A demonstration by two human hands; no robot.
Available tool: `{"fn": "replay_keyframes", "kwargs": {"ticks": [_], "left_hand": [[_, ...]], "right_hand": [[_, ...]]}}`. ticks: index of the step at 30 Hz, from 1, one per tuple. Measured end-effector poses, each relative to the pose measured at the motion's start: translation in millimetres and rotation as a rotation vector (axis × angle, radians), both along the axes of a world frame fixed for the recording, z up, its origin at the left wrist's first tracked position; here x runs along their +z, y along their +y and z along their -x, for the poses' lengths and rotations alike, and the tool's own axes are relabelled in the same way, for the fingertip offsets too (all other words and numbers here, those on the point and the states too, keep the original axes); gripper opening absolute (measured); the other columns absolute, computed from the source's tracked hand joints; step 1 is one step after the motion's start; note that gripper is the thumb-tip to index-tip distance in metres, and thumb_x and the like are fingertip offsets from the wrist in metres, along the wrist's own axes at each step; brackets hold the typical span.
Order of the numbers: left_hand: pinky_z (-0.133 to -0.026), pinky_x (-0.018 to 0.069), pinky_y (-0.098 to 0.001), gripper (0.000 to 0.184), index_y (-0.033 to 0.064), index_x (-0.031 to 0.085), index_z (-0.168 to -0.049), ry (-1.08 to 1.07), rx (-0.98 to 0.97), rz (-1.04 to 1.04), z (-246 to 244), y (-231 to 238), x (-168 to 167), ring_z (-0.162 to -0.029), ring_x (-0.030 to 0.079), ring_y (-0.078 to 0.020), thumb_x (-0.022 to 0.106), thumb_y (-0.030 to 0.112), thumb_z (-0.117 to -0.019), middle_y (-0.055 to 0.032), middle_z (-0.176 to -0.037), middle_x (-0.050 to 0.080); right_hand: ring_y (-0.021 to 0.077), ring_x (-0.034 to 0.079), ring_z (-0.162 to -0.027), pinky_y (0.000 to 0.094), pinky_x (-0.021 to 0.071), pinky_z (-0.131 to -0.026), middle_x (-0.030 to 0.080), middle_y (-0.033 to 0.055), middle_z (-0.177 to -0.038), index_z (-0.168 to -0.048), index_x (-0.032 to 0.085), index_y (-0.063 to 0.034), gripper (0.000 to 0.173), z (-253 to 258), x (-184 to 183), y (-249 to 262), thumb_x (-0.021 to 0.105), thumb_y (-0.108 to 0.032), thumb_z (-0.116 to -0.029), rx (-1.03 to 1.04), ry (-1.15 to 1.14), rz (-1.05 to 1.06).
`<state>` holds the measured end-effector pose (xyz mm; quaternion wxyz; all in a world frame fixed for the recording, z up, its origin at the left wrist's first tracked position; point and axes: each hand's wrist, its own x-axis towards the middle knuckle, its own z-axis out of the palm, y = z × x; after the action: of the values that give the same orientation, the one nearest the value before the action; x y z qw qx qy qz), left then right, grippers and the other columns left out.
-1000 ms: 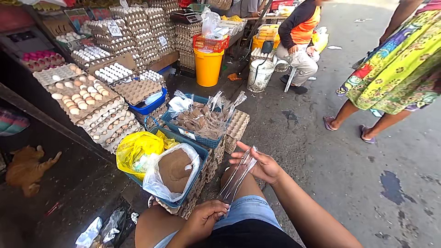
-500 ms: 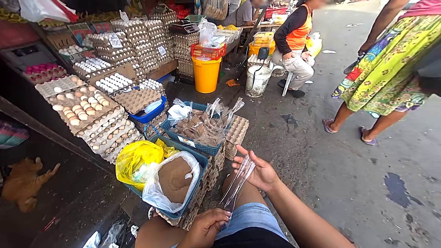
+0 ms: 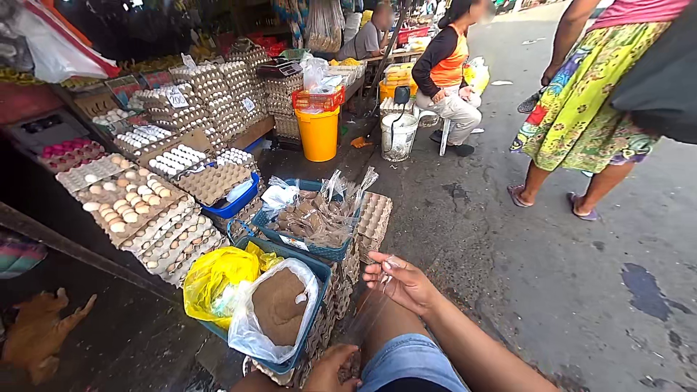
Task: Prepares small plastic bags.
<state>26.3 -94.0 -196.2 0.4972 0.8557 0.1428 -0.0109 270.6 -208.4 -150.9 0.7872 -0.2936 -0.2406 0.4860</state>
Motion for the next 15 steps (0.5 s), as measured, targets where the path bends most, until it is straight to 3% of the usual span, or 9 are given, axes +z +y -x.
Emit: {"fn": "replay_keyframes", "kwargs": {"ticks": [2,3,6,8,9,10,11,12,15], "left_hand": [[-0.098,0.0550,-0.0477,0.051,-0.0006,0.059,-0.141,0.264,-0.036,-0.067,-4.6,2.2,0.2,-0.110,0.068,-0.0368,0.072,0.012,-0.0939,-0.0265,-0.144,0.055],[-0.095,0.0562,-0.0467,0.050,-0.0005,0.059,-0.140,0.268,0.004,-0.071,-4.7,0.8,-2.5,-0.104,0.070,-0.0343,0.072,0.013,-0.0940,-0.0246,-0.140,0.059],[-0.078,0.0602,-0.0409,0.068,-0.0058,0.047,-0.145,0.026,0.352,0.021,-4.6,-7.6,-2.2,-0.081,0.072,-0.0227,0.079,0.009,-0.0866,-0.0164,-0.112,0.072],[-0.071,0.0606,-0.0331,0.088,-0.0041,0.033,-0.152,-0.121,0.442,0.121,-6.5,-6.8,1.5,-0.073,0.071,-0.0136,0.083,0.006,-0.0807,-0.0107,-0.102,0.073],[-0.070,0.0603,-0.0290,0.087,-0.0044,0.035,-0.151,-0.172,0.424,0.158,-6.1,-5.7,0.1,-0.072,0.069,-0.0091,0.084,0.007,-0.0797,-0.0077,-0.098,0.073],[-0.071,0.0588,-0.0252,0.073,-0.0055,0.048,-0.141,-0.204,0.403,0.167,-5.3,-6.1,-5.3,-0.072,0.067,-0.0055,0.084,0.010,-0.0797,-0.0051,-0.096,0.072],[-0.073,0.0572,-0.0243,0.048,-0.0055,0.063,-0.119,-0.219,0.389,0.133,-5.2,-7.7,-13.4,-0.074,0.065,-0.0050,0.084,0.014,-0.0805,-0.0053,-0.094,0.070],[-0.078,0.0556,-0.0278,0.032,-0.0048,0.072,-0.104,-0.221,0.369,0.088,-5.1,-9.6,-19.5,-0.081,0.065,-0.0091,0.082,0.017,-0.0832,-0.0101,-0.097,0.070],[-0.094,0.0543,-0.0344,0.014,0.0046,0.081,-0.091,-0.236,0.346,0.005,-7.3,-8.1,-26.1,-0.102,0.068,-0.0166,0.075,0.017,-0.0898,-0.0137,-0.104,0.073]], "right_hand": [[0.0175,0.074,-0.101,0.0350,0.0583,-0.093,0.077,0.0061,-0.109,-0.132,0.063,-0.0019,0.034,14.9,2.2,8.5,0.048,-0.013,-0.1033,0.060,-0.296,0.070],[0.0157,0.072,-0.104,0.0346,0.0571,-0.096,0.076,0.0060,-0.112,-0.133,0.061,0.0030,0.036,22.1,2.7,12.3,0.044,-0.008,-0.1035,0.102,-0.482,0.098],[0.0139,0.069,-0.111,0.0323,0.0527,-0.103,0.072,0.0153,-0.119,-0.124,0.068,0.0092,0.030,40.9,0.3,17.4,0.050,-0.003,-0.1019,0.188,-0.908,0.117],[0.0107,0.070,-0.103,0.0298,0.0552,-0.098,0.074,0.0148,-0.112,-0.119,0.070,0.0091,0.027,54.2,-7.8,15.8,0.052,-0.001,-0.1007,0.205,-0.912,0.094],[0.0089,0.071,-0.099,0.0284,0.0567,-0.095,0.075,0.0131,-0.108,-0.117,0.070,0.0097,0.026,59.9,-12.3,15.5,0.052,0.000,-0.0998,0.201,-0.875,0.054],[0.0080,0.072,-0.098,0.0276,0.0569,-0.094,0.076,0.0121,-0.106,-0.115,0.070,0.0107,0.026,63.9,-14.8,15.1,0.052,0.002,-0.0995,0.204,-0.841,0.005],[0.0080,0.072,-0.098,0.0276,0.0572,-0.094,0.076,0.0111,-0.104,-0.114,0.070,0.0108,0.025,66.2,-16.5,15.0,0.052,0.002,-0.0997,0.209,-0.811,-0.041],[0.0079,0.072,-0.098,0.0278,0.0574,-0.094,0.077,0.0096,-0.104,-0.114,0.071,0.0102,0.025,67.6,-16.3,14.7,0.052,0.002,-0.1001,0.213,-0.781,-0.074],[0.0094,0.072,-0.101,0.0301,0.0570,-0.096,0.076,0.0074,-0.108,-0.129,0.063,0.0090,0.032,65.7,-10.0,14.9,0.057,0.000,-0.0990,0.176,-0.709,-0.098]]}}
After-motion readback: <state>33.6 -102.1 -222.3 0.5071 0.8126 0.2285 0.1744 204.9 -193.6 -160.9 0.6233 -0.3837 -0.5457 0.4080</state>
